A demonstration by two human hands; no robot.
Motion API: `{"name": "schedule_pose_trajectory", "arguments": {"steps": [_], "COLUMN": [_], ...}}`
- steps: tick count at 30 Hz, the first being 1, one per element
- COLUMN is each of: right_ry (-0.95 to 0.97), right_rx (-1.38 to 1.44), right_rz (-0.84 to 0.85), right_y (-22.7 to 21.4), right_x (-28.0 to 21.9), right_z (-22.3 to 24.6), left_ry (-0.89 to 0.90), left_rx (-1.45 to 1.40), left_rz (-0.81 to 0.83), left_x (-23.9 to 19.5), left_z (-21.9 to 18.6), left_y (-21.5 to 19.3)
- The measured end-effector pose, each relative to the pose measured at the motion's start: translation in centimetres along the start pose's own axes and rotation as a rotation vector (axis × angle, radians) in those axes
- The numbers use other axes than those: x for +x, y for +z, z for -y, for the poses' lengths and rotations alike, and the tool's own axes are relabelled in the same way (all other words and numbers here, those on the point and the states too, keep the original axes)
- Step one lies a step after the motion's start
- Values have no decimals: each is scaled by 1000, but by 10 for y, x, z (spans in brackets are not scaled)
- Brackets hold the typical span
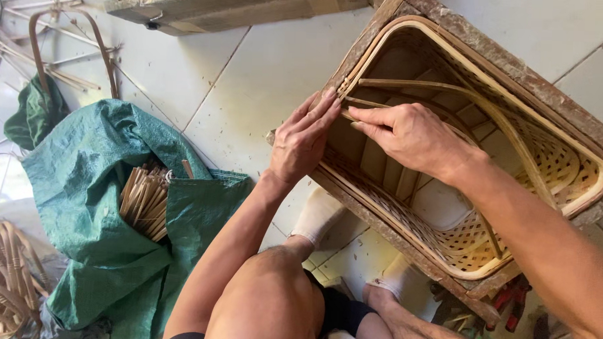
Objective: The person assembles a rectangular bamboo basket by inserting curved bamboo strips into a wooden mold. They use a hammer to secure the strips, pliers to adjust the frame, and apply glue along the edges to bond the components.
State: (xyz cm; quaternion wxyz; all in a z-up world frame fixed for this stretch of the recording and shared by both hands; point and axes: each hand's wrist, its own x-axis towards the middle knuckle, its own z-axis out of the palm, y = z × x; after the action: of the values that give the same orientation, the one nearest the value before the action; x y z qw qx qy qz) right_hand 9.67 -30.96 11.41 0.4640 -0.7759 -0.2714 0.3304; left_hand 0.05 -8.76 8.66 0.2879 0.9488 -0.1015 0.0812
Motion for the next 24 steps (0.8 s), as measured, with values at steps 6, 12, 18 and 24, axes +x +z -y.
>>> {"name": "schedule_pose_trajectory", "arguments": {"steps": [6, 12, 18, 24], "right_ry": [19, -482, -383, -437], "right_rx": [-180, -973, -871, -530], "right_rz": [79, -568, -561, -983], "right_y": [-3, 21, 41, 44], "right_x": [7, -19, -9, -118], "right_z": [13, -2, -62, -49], "left_ry": [20, -6, -342, -444], "left_rx": [69, -6, -32, 2], "left_rz": [57, -69, 45, 175], "left_x": [-7, 0, 9, -25], "left_z": [9, 6, -2, -11], "left_y": [6, 9, 8, -15]}}
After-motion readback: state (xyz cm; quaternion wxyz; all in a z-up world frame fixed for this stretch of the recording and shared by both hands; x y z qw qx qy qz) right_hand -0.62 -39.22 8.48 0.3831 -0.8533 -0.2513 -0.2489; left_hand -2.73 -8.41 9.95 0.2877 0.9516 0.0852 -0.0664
